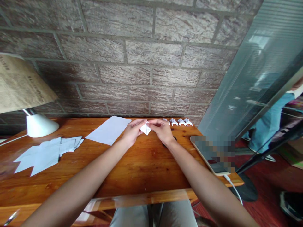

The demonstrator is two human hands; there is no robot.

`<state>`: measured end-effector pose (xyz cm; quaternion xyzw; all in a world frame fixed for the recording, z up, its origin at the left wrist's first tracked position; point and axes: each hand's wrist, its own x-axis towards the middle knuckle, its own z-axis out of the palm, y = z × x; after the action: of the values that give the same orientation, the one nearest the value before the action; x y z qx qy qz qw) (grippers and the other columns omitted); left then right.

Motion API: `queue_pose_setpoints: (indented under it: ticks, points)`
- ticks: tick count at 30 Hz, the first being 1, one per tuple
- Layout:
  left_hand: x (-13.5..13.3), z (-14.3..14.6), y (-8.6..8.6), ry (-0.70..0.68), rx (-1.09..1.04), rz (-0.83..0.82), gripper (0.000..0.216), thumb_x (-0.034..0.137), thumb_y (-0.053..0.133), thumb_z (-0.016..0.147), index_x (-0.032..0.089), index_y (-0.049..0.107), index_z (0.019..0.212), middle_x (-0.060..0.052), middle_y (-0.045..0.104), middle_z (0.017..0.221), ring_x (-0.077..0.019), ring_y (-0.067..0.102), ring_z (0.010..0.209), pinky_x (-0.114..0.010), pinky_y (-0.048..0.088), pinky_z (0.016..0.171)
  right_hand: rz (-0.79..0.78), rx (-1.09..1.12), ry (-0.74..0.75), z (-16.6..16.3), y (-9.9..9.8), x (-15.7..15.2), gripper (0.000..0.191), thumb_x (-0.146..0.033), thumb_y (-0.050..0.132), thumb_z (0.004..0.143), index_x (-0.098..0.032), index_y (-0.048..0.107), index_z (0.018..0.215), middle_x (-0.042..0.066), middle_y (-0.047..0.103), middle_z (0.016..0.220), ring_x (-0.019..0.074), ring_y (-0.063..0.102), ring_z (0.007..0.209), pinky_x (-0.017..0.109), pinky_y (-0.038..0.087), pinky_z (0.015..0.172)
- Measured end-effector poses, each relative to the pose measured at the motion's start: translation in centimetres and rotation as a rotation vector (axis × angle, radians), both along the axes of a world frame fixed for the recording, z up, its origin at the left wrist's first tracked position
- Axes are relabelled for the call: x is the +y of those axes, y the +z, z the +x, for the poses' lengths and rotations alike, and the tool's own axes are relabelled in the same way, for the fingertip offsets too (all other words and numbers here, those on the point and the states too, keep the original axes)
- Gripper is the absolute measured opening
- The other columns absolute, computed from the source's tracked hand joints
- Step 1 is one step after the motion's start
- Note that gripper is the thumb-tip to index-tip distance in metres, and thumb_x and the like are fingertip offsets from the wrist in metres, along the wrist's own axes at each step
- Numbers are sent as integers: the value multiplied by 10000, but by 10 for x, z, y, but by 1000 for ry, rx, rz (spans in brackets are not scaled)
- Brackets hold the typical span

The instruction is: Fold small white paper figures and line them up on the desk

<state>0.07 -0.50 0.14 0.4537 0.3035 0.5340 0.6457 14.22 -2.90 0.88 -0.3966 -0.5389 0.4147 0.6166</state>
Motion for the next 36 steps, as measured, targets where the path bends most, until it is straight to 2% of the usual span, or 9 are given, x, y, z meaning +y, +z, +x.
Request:
queue_pose_setpoints:
  ticks: [11,15,19,22,27,36]
  points:
    - [2,0,0,17,-29,-3,320,421,789,604,191,665,789,11,625,717,-110,567,654,-238,472,611,4,3,-4,-4,2,-1,267,-379,789,620,-189,716,792,22,724,815,160,641,739,311,517,760]
    - [4,0,1,108,-35,14,350,461,785,601,199,650,789,18,625,710,-104,563,638,-214,447,577,-111,1,110,-7,0,-3,380,-354,813,596,-197,702,923,21,727,832,147,648,735,270,510,692]
    - [6,-1,1,192,-28,27,388,488,790,583,194,643,789,16,626,698,-96,550,609,-190,406,521,-209,-15,170,-9,-4,-5,331,-367,826,563,-171,713,805,28,720,748,134,648,690,259,511,667]
    - [6,-3,1,171,6,48,392,490,788,586,190,646,795,18,631,698,-89,551,603,-184,410,518,-234,2,153,-7,-5,-4,317,-363,828,556,-164,724,780,29,717,726,123,643,668,252,513,663]
    - [5,-5,1,54,85,120,393,428,824,553,186,666,819,-1,660,785,-101,584,672,-178,439,545,-222,20,104,-1,-4,-2,290,-343,823,555,-168,740,771,27,713,731,113,627,656,254,512,676]
    - [11,-7,-2,94,109,67,418,547,774,582,183,679,767,-5,642,713,-100,569,638,-188,451,545,-200,-30,110,-1,-4,-2,295,-356,808,569,-171,742,789,14,702,702,107,593,616,257,501,652]
